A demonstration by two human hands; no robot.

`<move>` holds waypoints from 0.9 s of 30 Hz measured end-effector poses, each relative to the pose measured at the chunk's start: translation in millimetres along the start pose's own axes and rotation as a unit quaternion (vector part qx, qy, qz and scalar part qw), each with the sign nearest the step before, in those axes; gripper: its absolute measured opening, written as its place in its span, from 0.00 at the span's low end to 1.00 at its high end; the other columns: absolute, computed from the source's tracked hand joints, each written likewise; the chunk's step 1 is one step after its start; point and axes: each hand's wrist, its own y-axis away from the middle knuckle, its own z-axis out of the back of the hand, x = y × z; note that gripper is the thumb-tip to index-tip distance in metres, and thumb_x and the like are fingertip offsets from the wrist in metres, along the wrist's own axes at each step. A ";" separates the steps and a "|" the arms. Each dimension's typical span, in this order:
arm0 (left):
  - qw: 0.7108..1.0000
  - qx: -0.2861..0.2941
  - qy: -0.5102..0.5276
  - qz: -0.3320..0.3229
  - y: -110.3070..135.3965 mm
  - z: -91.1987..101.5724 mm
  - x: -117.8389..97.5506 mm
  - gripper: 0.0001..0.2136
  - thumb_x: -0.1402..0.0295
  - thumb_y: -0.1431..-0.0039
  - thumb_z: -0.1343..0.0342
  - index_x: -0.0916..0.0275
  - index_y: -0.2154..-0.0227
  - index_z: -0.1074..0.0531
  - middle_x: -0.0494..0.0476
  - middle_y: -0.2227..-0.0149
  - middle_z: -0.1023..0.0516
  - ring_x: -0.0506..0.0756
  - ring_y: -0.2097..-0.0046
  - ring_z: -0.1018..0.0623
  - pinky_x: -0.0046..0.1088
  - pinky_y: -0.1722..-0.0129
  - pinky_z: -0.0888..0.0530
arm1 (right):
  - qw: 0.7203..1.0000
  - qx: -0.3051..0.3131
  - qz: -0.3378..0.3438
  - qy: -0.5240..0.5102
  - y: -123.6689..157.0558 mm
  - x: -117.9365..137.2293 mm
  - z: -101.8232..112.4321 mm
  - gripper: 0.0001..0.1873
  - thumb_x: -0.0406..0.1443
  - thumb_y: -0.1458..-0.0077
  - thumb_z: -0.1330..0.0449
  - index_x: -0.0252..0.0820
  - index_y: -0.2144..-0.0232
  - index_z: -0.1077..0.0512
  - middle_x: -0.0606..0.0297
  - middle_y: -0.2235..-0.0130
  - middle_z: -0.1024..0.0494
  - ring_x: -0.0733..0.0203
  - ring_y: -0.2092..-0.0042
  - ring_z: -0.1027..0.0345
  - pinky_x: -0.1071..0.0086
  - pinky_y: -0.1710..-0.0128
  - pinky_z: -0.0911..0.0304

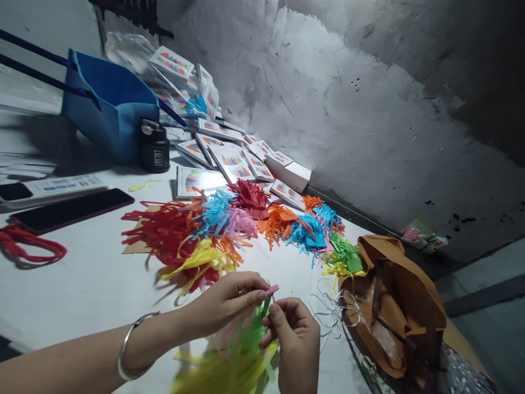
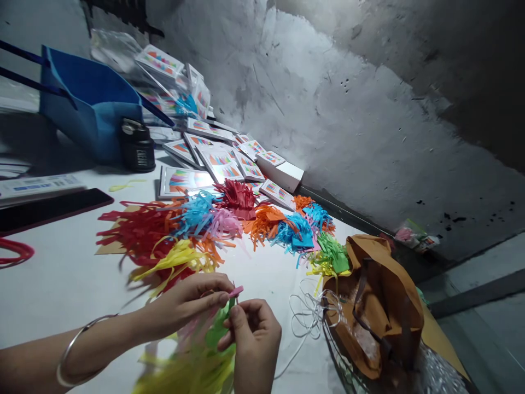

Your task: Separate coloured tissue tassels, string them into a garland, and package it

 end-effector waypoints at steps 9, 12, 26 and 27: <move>0.981 0.002 -0.149 -0.123 0.6 0.9 2.3 0.12 0.66 0.31 0.48 0.64 0.62 0.21 0.59 0.66 0.21 0.54 0.63 0.23 0.27 0.62 0.30 | 0.999 -0.004 -0.019 -0.028 0.0 3.5 -2.4 0.26 0.54 0.56 0.28 0.38 0.71 0.28 0.68 0.77 0.24 0.70 0.83 0.34 0.77 0.82 0.38; 0.987 0.011 -0.123 -0.104 0.1 1.4 1.7 0.13 0.63 0.31 0.48 0.64 0.65 0.21 0.58 0.67 0.22 0.54 0.63 0.23 0.27 0.62 0.30 | 0.999 0.006 -0.029 -0.032 0.3 4.3 -0.8 0.26 0.54 0.57 0.28 0.38 0.72 0.28 0.68 0.77 0.24 0.70 0.84 0.34 0.77 0.83 0.38; 0.998 0.047 0.027 -0.009 1.7 -2.2 5.6 0.17 0.54 0.33 0.46 0.63 0.65 0.22 0.54 0.67 0.23 0.53 0.64 0.24 0.25 0.64 0.29 | 0.998 0.013 -0.036 -0.057 -0.2 0.1 -1.9 0.27 0.54 0.56 0.28 0.38 0.72 0.30 0.66 0.79 0.23 0.71 0.86 0.37 0.78 0.85 0.41; 0.998 0.048 -0.006 -0.039 1.7 -2.1 6.1 0.17 0.55 0.32 0.47 0.63 0.65 0.22 0.55 0.67 0.22 0.54 0.64 0.24 0.26 0.64 0.29 | 0.998 0.011 -0.030 -0.056 -0.6 -0.9 -2.1 0.26 0.53 0.56 0.28 0.38 0.70 0.30 0.66 0.78 0.23 0.70 0.85 0.37 0.77 0.85 0.40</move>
